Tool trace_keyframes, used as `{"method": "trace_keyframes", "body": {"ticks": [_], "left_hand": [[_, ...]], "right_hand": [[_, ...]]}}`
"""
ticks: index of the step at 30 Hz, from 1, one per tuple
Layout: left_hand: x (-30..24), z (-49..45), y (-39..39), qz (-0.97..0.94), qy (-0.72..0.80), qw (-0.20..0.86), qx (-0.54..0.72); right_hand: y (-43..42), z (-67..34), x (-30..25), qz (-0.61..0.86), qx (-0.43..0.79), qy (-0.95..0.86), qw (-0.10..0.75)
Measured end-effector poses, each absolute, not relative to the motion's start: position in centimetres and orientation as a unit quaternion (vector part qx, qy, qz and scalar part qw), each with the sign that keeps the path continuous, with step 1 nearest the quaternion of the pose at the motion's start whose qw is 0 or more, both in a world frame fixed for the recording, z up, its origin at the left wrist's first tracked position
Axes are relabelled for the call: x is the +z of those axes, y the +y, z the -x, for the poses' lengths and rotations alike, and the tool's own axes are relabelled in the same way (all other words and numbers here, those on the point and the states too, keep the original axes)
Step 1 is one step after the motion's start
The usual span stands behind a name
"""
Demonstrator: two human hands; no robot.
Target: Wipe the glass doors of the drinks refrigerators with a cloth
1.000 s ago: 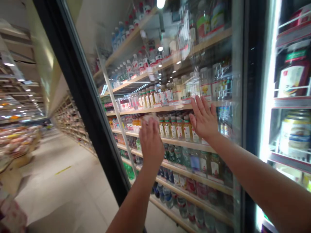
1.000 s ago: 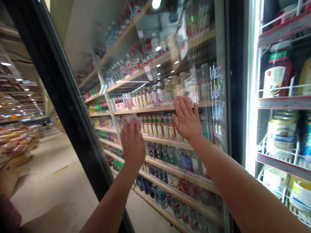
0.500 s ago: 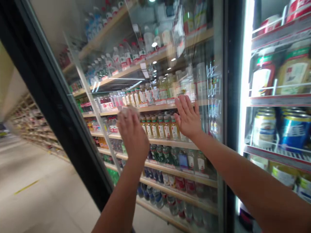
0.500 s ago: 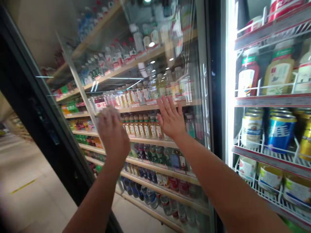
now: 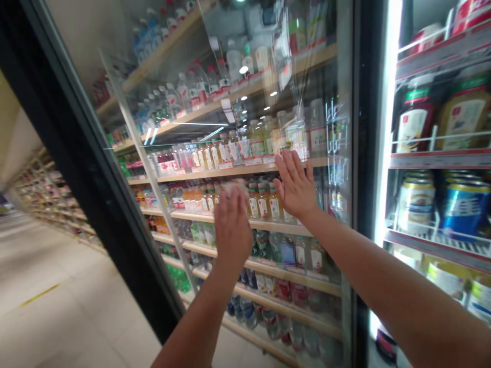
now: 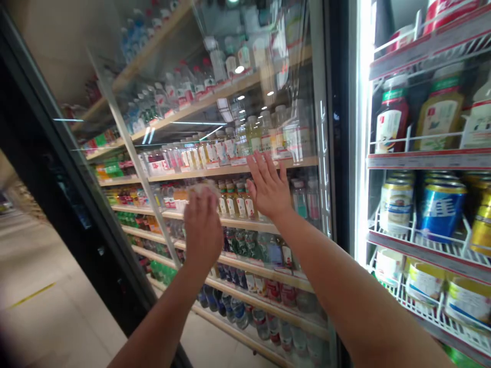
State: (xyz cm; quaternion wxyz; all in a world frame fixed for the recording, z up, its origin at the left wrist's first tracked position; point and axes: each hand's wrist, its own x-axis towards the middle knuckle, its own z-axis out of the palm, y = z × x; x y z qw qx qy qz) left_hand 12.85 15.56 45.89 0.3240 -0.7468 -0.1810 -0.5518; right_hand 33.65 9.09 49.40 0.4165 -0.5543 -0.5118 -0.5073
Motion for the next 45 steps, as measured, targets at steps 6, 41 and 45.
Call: {"method": "trace_keyframes", "body": {"ticks": [6, 41, 45], "left_hand": [[48.4, -11.9, 16.3, 0.763, -0.143, 0.369, -0.511], [46.2, -10.9, 15.4, 0.734, -0.213, 0.313, -0.564], [45.1, -11.7, 15.1, 0.774, -0.115, 0.380, -0.493]], "right_hand": [[9.1, -33.6, 49.3, 0.562, -0.547, -0.484, 0.388], [8.8, -33.9, 49.3, 0.562, -0.546, -0.489, 0.384], [8.7, -33.8, 49.3, 0.563, -0.545, -0.490, 0.381]]}}
